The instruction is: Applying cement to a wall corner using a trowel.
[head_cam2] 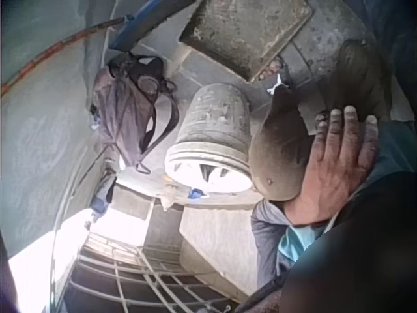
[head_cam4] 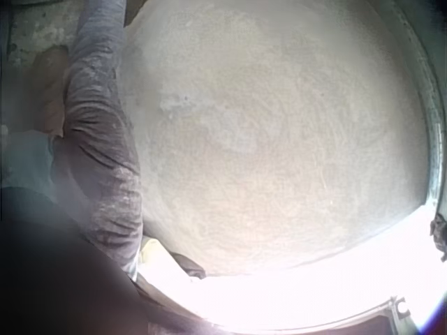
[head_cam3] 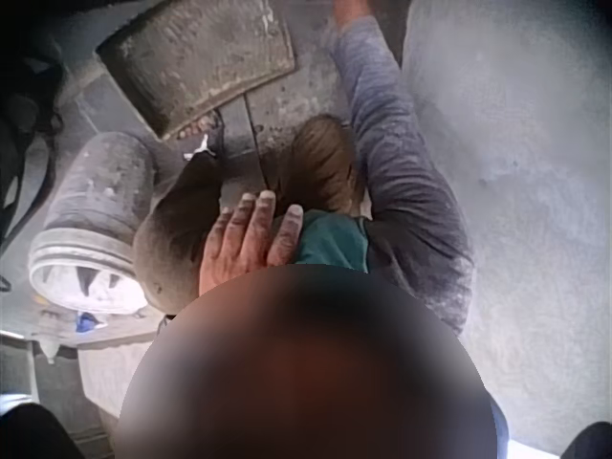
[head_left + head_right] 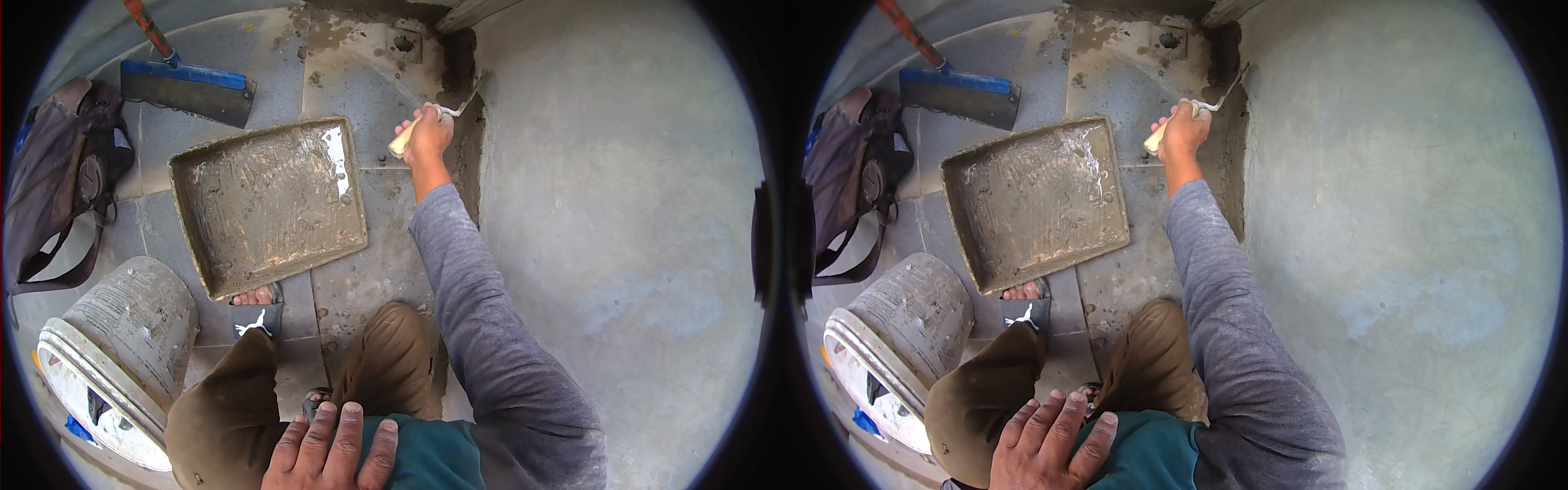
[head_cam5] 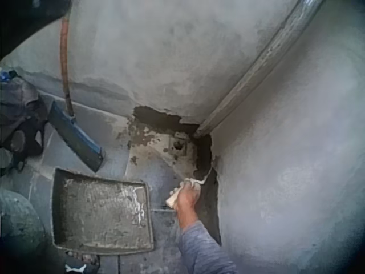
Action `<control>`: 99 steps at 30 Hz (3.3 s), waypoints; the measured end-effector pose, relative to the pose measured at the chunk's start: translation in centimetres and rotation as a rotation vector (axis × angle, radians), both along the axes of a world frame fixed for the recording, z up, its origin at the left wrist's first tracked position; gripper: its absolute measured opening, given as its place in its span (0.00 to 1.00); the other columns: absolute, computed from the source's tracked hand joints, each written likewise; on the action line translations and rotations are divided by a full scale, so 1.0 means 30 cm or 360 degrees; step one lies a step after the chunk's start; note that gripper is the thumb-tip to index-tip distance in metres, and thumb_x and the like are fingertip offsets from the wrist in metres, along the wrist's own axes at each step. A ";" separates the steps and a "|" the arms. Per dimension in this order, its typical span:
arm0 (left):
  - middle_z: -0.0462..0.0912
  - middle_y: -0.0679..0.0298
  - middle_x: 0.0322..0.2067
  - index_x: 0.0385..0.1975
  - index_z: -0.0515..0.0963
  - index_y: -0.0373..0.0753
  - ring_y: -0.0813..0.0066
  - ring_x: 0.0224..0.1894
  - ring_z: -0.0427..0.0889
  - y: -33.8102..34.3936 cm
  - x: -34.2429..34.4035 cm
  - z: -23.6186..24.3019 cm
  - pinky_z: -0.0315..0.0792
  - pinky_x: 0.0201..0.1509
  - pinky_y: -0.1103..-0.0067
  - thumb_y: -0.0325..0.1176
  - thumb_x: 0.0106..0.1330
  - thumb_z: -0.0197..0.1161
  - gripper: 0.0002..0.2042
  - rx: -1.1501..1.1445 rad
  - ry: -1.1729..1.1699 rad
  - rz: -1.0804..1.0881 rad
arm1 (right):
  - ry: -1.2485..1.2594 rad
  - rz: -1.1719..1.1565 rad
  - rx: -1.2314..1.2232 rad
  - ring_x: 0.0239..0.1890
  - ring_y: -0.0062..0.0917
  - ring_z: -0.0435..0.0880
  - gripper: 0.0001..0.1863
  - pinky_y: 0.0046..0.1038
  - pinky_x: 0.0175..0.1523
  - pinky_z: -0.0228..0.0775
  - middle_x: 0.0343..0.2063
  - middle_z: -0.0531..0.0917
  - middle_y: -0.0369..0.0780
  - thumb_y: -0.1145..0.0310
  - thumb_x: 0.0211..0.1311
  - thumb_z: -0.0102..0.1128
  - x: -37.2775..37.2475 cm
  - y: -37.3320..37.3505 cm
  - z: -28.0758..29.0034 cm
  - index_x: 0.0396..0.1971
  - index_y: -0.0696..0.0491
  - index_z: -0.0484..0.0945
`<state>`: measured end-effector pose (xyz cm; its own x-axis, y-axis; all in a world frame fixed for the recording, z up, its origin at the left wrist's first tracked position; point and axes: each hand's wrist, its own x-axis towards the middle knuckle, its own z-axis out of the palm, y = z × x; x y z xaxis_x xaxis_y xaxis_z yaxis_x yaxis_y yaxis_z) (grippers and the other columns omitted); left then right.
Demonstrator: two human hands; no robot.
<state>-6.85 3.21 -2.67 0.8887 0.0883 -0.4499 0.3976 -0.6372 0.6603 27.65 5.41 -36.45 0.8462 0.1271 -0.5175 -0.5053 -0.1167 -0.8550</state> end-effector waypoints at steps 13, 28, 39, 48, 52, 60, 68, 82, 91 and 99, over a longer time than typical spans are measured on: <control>0.70 0.45 0.58 0.61 0.69 0.40 0.46 0.60 0.72 0.007 -0.002 0.001 0.63 0.65 0.57 0.42 0.65 0.49 0.25 -0.0052 0.0024 0.0009 | -0.0559 0.0829 -0.1021 0.21 0.27 0.79 0.13 0.30 0.23 0.78 0.28 0.78 0.41 0.66 0.62 0.58 0.349 -0.105 -0.080 0.39 0.61 0.74; 0.70 0.44 0.59 0.62 0.68 0.41 0.46 0.60 0.72 -0.002 0.058 -0.009 0.63 0.65 0.57 0.42 0.66 0.49 0.25 -0.0051 0.0092 0.0006 | -0.0781 0.0829 -0.1199 0.21 0.36 0.86 0.21 0.35 0.35 0.79 0.28 0.85 0.50 0.58 0.62 0.54 0.495 0.022 -0.046 0.38 0.65 0.77; 0.77 0.48 0.51 0.54 0.75 0.45 0.51 0.52 0.79 -0.038 0.067 -0.054 0.70 0.57 0.59 0.38 0.64 0.53 0.18 0.0125 0.0058 0.0048 | -0.0978 0.0738 -0.1393 0.32 0.41 0.87 0.21 0.37 0.48 0.77 0.28 0.85 0.52 0.58 0.61 0.53 0.484 0.087 -0.096 0.34 0.65 0.81; 0.82 0.51 0.44 0.48 0.80 0.50 0.54 0.45 0.85 -0.040 0.067 -0.070 0.77 0.50 0.60 0.38 0.63 0.56 0.14 0.0225 -0.0001 0.0041 | -0.0771 0.0849 -0.1432 0.37 0.43 0.87 0.21 0.37 0.49 0.77 0.34 0.85 0.54 0.58 0.61 0.55 0.588 0.055 -0.256 0.35 0.64 0.82; 0.82 0.51 0.43 0.48 0.79 0.50 0.54 0.45 0.85 -0.044 0.065 -0.073 0.77 0.50 0.59 0.38 0.63 0.56 0.14 0.0228 0.0036 0.0093 | -0.0616 0.0870 -0.1371 0.40 0.44 0.86 0.22 0.37 0.51 0.76 0.34 0.85 0.54 0.57 0.61 0.54 0.501 0.075 -0.161 0.37 0.65 0.82; 0.71 0.46 0.58 0.61 0.70 0.41 0.47 0.60 0.73 -0.001 0.074 -0.023 0.64 0.64 0.57 0.35 0.64 0.50 0.23 0.0005 0.0170 0.0060 | -0.0513 0.0874 -0.1352 0.19 0.33 0.83 0.19 0.36 0.26 0.76 0.21 0.82 0.46 0.59 0.64 0.58 0.557 0.078 -0.204 0.31 0.65 0.78; 0.71 0.46 0.59 0.61 0.70 0.41 0.47 0.60 0.73 -0.007 0.080 -0.035 0.64 0.64 0.57 0.36 0.63 0.51 0.24 -0.0012 0.0160 0.0017 | -0.0658 0.0971 -0.1469 0.19 0.33 0.83 0.18 0.35 0.25 0.76 0.20 0.81 0.45 0.60 0.65 0.58 0.602 0.053 -0.234 0.33 0.64 0.78; 0.83 0.51 0.43 0.48 0.79 0.51 0.54 0.45 0.85 -0.023 0.072 -0.061 0.77 0.50 0.60 0.41 0.60 0.61 0.15 0.0202 -0.0003 0.0087 | -0.0447 0.0965 -0.1425 0.25 0.41 0.86 0.20 0.38 0.38 0.79 0.29 0.84 0.52 0.56 0.64 0.56 0.217 -0.324 -0.146 0.37 0.62 0.78; 0.71 0.45 0.58 0.61 0.70 0.40 0.46 0.59 0.72 -0.005 0.069 -0.013 0.63 0.64 0.57 0.41 0.66 0.47 0.24 -0.0046 0.0089 -0.0016 | -0.0755 0.0926 -0.1465 0.44 0.52 0.81 0.22 0.45 0.52 0.72 0.38 0.82 0.57 0.55 0.63 0.57 0.238 -0.353 -0.195 0.42 0.62 0.77; 0.83 0.52 0.42 0.45 0.81 0.51 0.55 0.45 0.85 -0.059 0.047 -0.068 0.77 0.50 0.60 0.40 0.60 0.61 0.14 0.0255 -0.0046 0.0018 | -0.0787 0.1054 -0.1558 0.47 0.51 0.81 0.22 0.44 0.54 0.72 0.41 0.82 0.56 0.56 0.63 0.57 0.310 -0.231 -0.209 0.43 0.61 0.78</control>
